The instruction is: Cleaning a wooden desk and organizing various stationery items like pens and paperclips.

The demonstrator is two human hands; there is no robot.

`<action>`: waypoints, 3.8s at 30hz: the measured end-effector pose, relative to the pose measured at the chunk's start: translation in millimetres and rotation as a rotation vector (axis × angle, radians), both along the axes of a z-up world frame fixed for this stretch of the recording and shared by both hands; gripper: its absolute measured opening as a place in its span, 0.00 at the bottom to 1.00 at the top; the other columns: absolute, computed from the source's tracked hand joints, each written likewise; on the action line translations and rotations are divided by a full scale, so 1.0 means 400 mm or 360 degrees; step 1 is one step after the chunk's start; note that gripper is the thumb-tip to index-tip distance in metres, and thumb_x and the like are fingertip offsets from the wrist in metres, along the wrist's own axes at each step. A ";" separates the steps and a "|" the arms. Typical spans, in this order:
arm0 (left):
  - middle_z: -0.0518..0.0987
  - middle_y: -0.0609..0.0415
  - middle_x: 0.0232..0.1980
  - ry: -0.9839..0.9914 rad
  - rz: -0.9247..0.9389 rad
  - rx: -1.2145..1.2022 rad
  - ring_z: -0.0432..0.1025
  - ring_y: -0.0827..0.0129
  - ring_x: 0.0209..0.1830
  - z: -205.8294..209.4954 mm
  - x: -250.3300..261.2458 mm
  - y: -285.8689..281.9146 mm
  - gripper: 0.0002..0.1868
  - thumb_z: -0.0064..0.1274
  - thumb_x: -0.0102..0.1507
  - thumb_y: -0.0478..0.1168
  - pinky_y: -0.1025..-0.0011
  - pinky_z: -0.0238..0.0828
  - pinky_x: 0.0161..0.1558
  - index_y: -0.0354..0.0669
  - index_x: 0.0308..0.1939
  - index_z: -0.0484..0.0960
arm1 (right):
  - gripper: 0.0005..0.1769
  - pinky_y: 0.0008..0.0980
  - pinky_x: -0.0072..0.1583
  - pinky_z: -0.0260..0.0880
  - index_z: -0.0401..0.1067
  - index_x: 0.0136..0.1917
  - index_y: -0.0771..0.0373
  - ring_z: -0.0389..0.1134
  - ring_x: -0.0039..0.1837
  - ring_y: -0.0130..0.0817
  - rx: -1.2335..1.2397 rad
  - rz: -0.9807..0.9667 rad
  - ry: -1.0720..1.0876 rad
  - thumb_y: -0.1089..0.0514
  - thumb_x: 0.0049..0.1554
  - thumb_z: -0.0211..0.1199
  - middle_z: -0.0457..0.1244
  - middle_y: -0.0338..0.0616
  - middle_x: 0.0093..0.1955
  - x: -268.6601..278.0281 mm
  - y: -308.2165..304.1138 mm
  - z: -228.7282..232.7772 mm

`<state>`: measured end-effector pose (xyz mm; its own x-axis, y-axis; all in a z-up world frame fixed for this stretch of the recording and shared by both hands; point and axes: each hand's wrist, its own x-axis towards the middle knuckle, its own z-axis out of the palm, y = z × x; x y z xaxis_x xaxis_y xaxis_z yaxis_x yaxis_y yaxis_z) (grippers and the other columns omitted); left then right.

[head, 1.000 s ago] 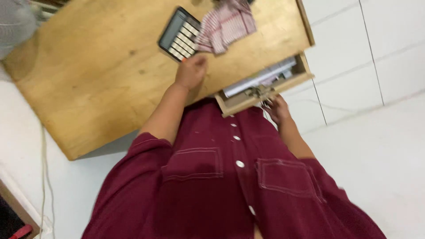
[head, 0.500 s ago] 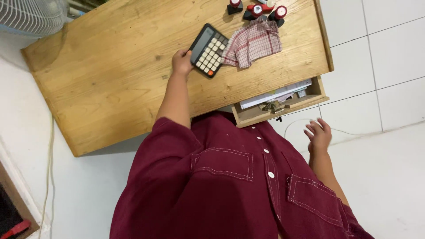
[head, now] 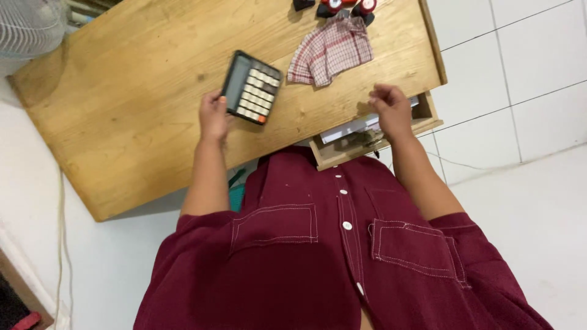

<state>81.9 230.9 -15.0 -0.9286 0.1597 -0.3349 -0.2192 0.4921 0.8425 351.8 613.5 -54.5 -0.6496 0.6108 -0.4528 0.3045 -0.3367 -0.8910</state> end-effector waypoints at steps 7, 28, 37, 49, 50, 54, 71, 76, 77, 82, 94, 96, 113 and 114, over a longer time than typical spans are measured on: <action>0.78 0.53 0.48 -0.0848 -0.0096 0.0400 0.77 0.67 0.42 -0.030 0.285 0.246 0.13 0.54 0.70 0.42 0.63 0.86 0.36 0.44 0.57 0.77 | 0.41 0.43 0.56 0.78 0.53 0.79 0.54 0.71 0.64 0.48 -0.1034 0.0129 0.0455 0.37 0.60 0.60 0.62 0.59 0.71 0.178 -0.152 0.018; 0.67 0.44 0.64 -0.1508 -0.0545 0.0115 0.66 0.49 0.61 -0.158 0.575 0.506 0.27 0.55 0.70 0.49 0.46 0.81 0.53 0.37 0.67 0.71 | 0.16 0.50 0.45 0.82 0.59 0.67 0.55 0.76 0.45 0.47 -0.1140 -0.0683 -0.0161 0.50 0.69 0.54 0.67 0.47 0.48 0.517 -0.104 -0.156; 0.76 0.42 0.62 -0.0496 -0.2093 -0.0985 0.71 0.49 0.66 -0.133 0.598 0.502 0.39 0.60 0.59 0.65 0.59 0.72 0.66 0.42 0.64 0.79 | 0.25 0.46 0.43 0.87 0.53 0.72 0.64 0.78 0.44 0.53 -0.0626 -0.0778 -0.0364 0.52 0.68 0.54 0.67 0.65 0.52 0.359 0.026 -0.259; 0.77 0.41 0.47 0.0008 -0.2659 -0.1463 0.78 0.46 0.51 -0.356 0.641 0.324 0.34 0.51 0.65 0.40 0.52 0.77 0.55 0.31 0.70 0.56 | 0.48 0.43 0.55 0.78 0.51 0.74 0.55 0.70 0.56 0.51 0.0494 -0.0664 -0.1047 0.53 0.50 0.77 0.58 0.56 0.60 0.374 -0.001 -0.375; 0.78 0.41 0.45 0.0085 -0.2657 -0.1452 0.79 0.46 0.48 -0.360 0.644 0.322 0.26 0.47 0.66 0.39 0.52 0.79 0.52 0.31 0.65 0.59 | 0.58 0.46 0.52 0.81 0.42 0.79 0.55 0.73 0.56 0.51 0.0104 -0.0533 -0.0981 0.46 0.51 0.79 0.63 0.58 0.60 0.366 -0.024 -0.392; 0.79 0.38 0.42 0.0115 -0.2700 -0.1359 0.79 0.41 0.45 -0.322 0.647 0.322 0.17 0.40 0.65 0.33 0.50 0.79 0.48 0.29 0.57 0.61 | 0.53 0.52 0.45 0.86 0.40 0.80 0.63 0.70 0.62 0.67 -0.0666 -0.0702 -0.0714 0.55 0.55 0.72 0.55 0.69 0.70 0.307 -0.030 -0.240; 0.79 0.38 0.45 -0.0166 -0.2845 -0.1198 0.78 0.43 0.51 -0.318 0.704 0.294 0.29 0.50 0.63 0.32 0.52 0.77 0.54 0.29 0.64 0.56 | 0.39 0.73 0.68 0.53 0.66 0.67 0.67 0.50 0.70 0.77 0.1356 -0.0199 -0.0985 0.62 0.45 0.76 0.43 0.71 0.70 0.400 -0.045 -0.149; 0.79 0.39 0.46 -0.0103 -0.2893 -0.1194 0.78 0.45 0.52 -0.338 0.701 0.294 0.30 0.51 0.63 0.31 0.53 0.77 0.56 0.28 0.65 0.55 | 0.42 0.73 0.77 0.40 0.61 0.75 0.63 0.37 0.79 0.78 0.1341 -0.0239 -0.0883 0.66 0.50 0.75 0.33 0.73 0.80 0.405 -0.042 -0.209; 0.79 0.38 0.47 -0.0159 -0.2851 -0.1191 0.77 0.43 0.53 -0.372 0.700 0.286 0.29 0.51 0.63 0.34 0.50 0.76 0.56 0.30 0.65 0.56 | 0.40 0.71 0.76 0.40 0.66 0.71 0.63 0.38 0.79 0.78 0.1435 -0.0126 -0.0922 0.65 0.48 0.76 0.36 0.71 0.80 0.413 -0.045 -0.238; 0.80 0.37 0.48 -0.0157 -0.2866 -0.1225 0.77 0.43 0.54 -0.308 0.676 0.339 0.26 0.48 0.64 0.37 0.49 0.75 0.57 0.30 0.63 0.58 | 0.35 0.56 0.76 0.47 0.70 0.68 0.72 0.55 0.75 0.66 0.1685 0.0229 -0.0584 0.71 0.46 0.73 0.56 0.68 0.72 0.344 -0.019 -0.202; 0.76 0.40 0.65 -0.1442 -0.1140 -0.0532 0.69 0.50 0.69 -0.392 0.709 0.633 0.49 0.65 0.50 0.57 0.55 0.65 0.69 0.32 0.68 0.69 | 0.42 0.60 0.55 0.73 0.63 0.73 0.67 0.70 0.59 0.66 0.0577 0.0937 -0.1486 0.45 0.51 0.65 0.68 0.65 0.56 0.356 0.119 -0.536; 0.81 0.46 0.56 -0.1365 -0.0838 -0.0473 0.75 0.57 0.61 -0.350 0.699 0.646 0.34 0.63 0.50 0.48 0.59 0.71 0.62 0.39 0.57 0.76 | 0.41 0.58 0.59 0.71 0.62 0.75 0.57 0.69 0.62 0.60 0.0460 0.0815 -0.1401 0.49 0.49 0.63 0.67 0.59 0.59 0.348 0.145 -0.467; 0.82 0.46 0.58 -0.0536 -0.1556 -0.0057 0.74 0.52 0.63 -0.179 0.400 0.626 0.28 0.63 0.56 0.47 0.59 0.70 0.66 0.47 0.61 0.81 | 0.27 0.30 0.57 0.74 0.74 0.60 0.64 0.67 0.57 0.40 0.1028 -0.0678 0.0017 0.77 0.47 0.58 0.62 0.46 0.56 0.079 0.043 -0.083; 0.86 0.49 0.50 -0.0113 -0.1341 0.0167 0.79 0.56 0.57 -0.124 0.340 0.632 0.19 0.62 0.57 0.43 0.63 0.74 0.60 0.48 0.52 0.87 | 0.25 0.30 0.55 0.75 0.74 0.61 0.67 0.65 0.58 0.43 0.1182 -0.0454 0.0181 0.76 0.50 0.65 0.61 0.47 0.58 0.036 0.059 -0.045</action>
